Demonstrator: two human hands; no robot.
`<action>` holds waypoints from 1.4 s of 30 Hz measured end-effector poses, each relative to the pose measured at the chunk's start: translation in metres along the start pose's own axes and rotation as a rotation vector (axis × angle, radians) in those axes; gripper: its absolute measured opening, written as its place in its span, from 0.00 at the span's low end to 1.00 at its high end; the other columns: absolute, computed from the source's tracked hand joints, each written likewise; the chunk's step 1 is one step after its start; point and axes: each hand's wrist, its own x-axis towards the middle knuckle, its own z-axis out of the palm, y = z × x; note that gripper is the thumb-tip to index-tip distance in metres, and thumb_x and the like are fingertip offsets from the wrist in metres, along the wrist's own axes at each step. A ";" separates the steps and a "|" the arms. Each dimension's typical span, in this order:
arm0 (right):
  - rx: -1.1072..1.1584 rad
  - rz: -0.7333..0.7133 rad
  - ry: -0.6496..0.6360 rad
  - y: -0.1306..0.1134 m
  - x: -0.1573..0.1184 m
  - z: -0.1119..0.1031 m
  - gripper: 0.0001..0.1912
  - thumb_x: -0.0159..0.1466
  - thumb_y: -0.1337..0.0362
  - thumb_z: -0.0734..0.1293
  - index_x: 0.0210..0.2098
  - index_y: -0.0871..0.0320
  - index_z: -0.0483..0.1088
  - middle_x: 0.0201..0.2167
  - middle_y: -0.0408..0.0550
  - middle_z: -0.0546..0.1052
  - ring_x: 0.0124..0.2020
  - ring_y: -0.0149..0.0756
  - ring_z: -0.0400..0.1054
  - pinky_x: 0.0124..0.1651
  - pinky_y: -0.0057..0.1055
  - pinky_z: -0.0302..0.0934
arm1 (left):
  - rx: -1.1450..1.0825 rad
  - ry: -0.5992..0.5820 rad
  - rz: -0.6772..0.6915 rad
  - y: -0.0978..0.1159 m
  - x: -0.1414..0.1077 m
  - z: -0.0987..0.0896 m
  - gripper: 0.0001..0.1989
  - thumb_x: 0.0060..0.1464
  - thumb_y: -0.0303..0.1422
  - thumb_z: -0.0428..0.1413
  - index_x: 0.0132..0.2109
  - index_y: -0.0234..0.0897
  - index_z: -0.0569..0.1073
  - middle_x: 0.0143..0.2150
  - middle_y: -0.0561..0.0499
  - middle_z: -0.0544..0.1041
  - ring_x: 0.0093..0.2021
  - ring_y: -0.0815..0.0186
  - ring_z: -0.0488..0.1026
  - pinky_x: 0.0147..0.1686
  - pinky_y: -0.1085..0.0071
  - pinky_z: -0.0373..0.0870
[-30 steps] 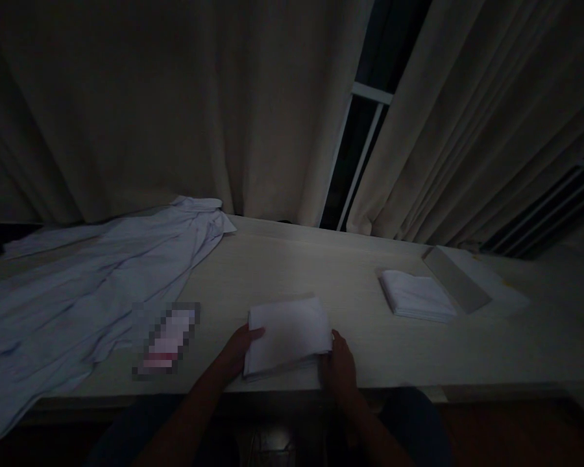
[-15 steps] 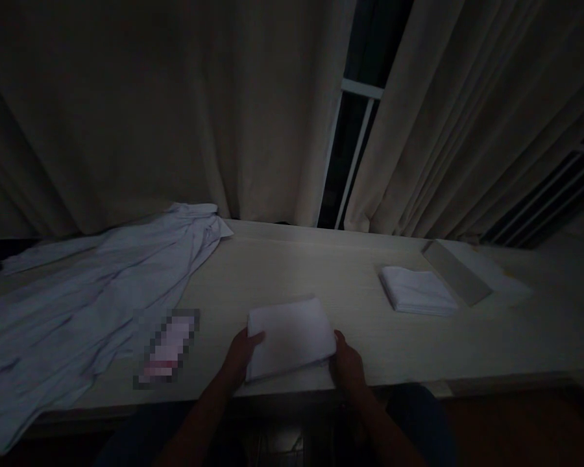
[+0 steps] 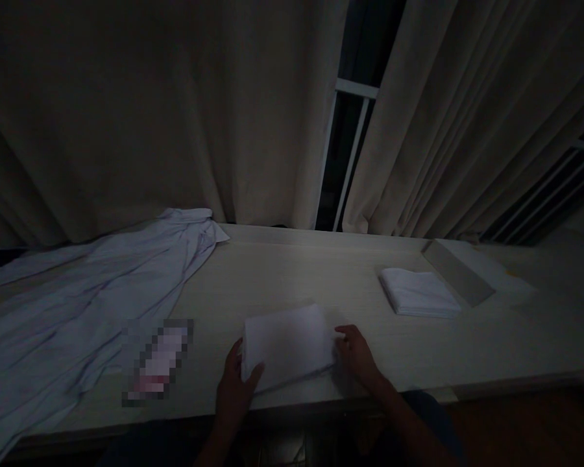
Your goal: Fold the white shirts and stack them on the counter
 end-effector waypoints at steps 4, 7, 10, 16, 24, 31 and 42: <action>0.096 0.244 -0.287 -0.018 0.071 -0.015 0.20 0.66 0.59 0.57 0.55 0.56 0.65 0.40 0.50 0.74 0.38 0.36 0.70 0.41 0.32 0.65 | 0.098 -0.043 0.099 -0.008 0.007 0.000 0.29 0.53 0.46 0.54 0.61 0.46 0.65 0.61 0.47 0.68 0.60 0.56 0.66 0.58 0.58 0.63; 0.117 0.297 -0.478 -0.028 0.113 -0.017 0.20 0.66 0.55 0.59 0.55 0.53 0.65 0.30 0.44 0.73 0.27 0.31 0.67 0.31 0.28 0.63 | 0.129 -0.084 0.096 -0.011 0.015 -0.004 0.24 0.53 0.46 0.53 0.56 0.44 0.71 0.56 0.47 0.72 0.56 0.57 0.69 0.57 0.58 0.64; 0.110 0.327 -0.673 -0.037 0.139 -0.015 0.18 0.63 0.54 0.63 0.50 0.52 0.69 0.28 0.42 0.73 0.24 0.28 0.66 0.30 0.27 0.62 | 0.128 -0.100 0.082 -0.009 0.021 -0.006 0.23 0.52 0.46 0.54 0.54 0.44 0.73 0.53 0.48 0.73 0.54 0.57 0.70 0.56 0.59 0.65; 0.006 0.370 -0.931 -0.046 0.165 -0.008 0.21 0.61 0.46 0.64 0.44 0.55 0.69 0.24 0.42 0.72 0.23 0.30 0.67 0.30 0.28 0.61 | 0.110 -0.077 0.111 -0.006 0.021 -0.004 0.22 0.52 0.43 0.54 0.53 0.44 0.74 0.47 0.48 0.75 0.50 0.58 0.72 0.53 0.59 0.67; -0.087 0.304 -0.994 -0.040 0.180 -0.003 0.31 0.59 0.34 0.60 0.38 0.58 0.70 0.26 0.45 0.72 0.25 0.31 0.66 0.30 0.28 0.61 | 0.157 -0.054 0.137 -0.014 0.022 0.000 0.20 0.53 0.42 0.53 0.52 0.46 0.74 0.48 0.49 0.74 0.50 0.59 0.72 0.53 0.60 0.67; -0.212 0.216 -0.876 -0.035 0.179 0.008 0.35 0.60 0.33 0.57 0.27 0.62 0.70 0.24 0.51 0.73 0.26 0.36 0.69 0.33 0.32 0.64 | 0.179 -0.046 0.148 -0.018 0.022 0.002 0.20 0.54 0.43 0.52 0.52 0.45 0.74 0.48 0.49 0.74 0.50 0.58 0.72 0.53 0.60 0.67; -0.287 0.141 -0.390 -0.035 0.145 0.016 0.31 0.68 0.43 0.53 0.43 0.64 0.71 0.41 0.61 0.77 0.45 0.45 0.72 0.47 0.35 0.62 | 0.227 -0.046 0.160 -0.019 0.025 0.003 0.20 0.54 0.43 0.52 0.51 0.43 0.74 0.46 0.48 0.75 0.49 0.58 0.72 0.53 0.59 0.66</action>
